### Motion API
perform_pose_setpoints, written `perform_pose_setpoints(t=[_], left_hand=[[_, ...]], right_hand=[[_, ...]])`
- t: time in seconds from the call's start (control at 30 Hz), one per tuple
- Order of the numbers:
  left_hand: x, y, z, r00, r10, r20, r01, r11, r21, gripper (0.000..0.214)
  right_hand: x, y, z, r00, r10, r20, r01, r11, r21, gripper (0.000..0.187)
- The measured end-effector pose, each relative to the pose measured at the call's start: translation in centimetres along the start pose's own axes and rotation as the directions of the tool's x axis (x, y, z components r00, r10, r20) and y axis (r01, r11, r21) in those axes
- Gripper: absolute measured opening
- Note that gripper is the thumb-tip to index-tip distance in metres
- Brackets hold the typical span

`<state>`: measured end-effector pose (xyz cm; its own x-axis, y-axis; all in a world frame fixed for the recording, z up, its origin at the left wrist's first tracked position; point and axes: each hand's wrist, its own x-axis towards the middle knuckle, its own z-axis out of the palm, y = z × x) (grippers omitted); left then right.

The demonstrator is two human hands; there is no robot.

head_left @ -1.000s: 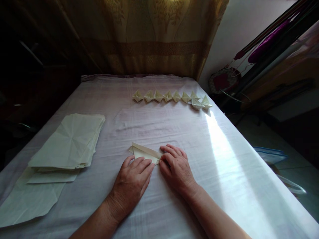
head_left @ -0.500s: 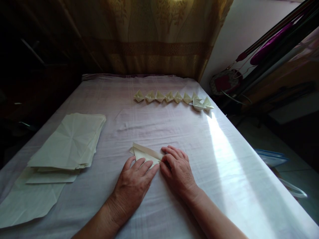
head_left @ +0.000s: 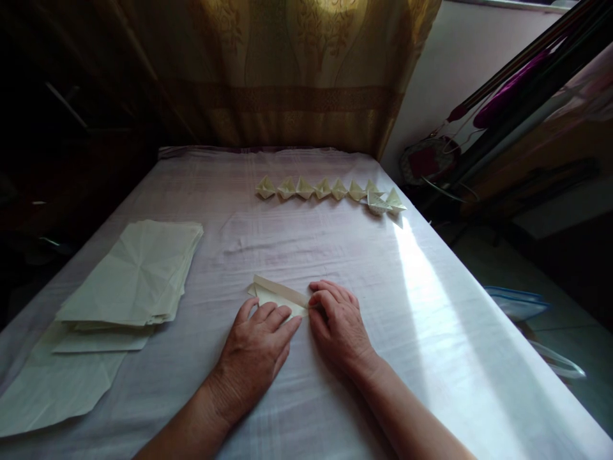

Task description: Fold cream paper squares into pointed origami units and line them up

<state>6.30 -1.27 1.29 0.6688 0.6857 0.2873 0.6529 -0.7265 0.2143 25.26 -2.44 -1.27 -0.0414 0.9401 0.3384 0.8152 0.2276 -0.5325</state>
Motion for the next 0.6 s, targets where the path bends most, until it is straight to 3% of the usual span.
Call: perform_pose_setpoints(t=[0.2,0.4,0.6], left_hand=[[-0.2,-0.2,0.1,1.000,-0.010,-0.011,0.010,0.999,-0.033,0.035],[-0.3,0.0,0.1,0.999,-0.028,-0.022,0.028,0.999,-0.044,0.034],[-0.6,-1.3,0.5,0.985,-0.018,-0.173,-0.010,0.988,-0.157,0.021]], right_hand=[[-0.2,0.6,0.3,1.000,-0.018,-0.011,0.018,1.000,0.019,0.016],[-0.4,0.7,0.6,0.993,-0.068,-0.099,0.072,0.997,0.040,0.020],[-0.1,0.4,0.6,0.997,-0.039,-0.070,0.040,0.999,0.014,0.014]])
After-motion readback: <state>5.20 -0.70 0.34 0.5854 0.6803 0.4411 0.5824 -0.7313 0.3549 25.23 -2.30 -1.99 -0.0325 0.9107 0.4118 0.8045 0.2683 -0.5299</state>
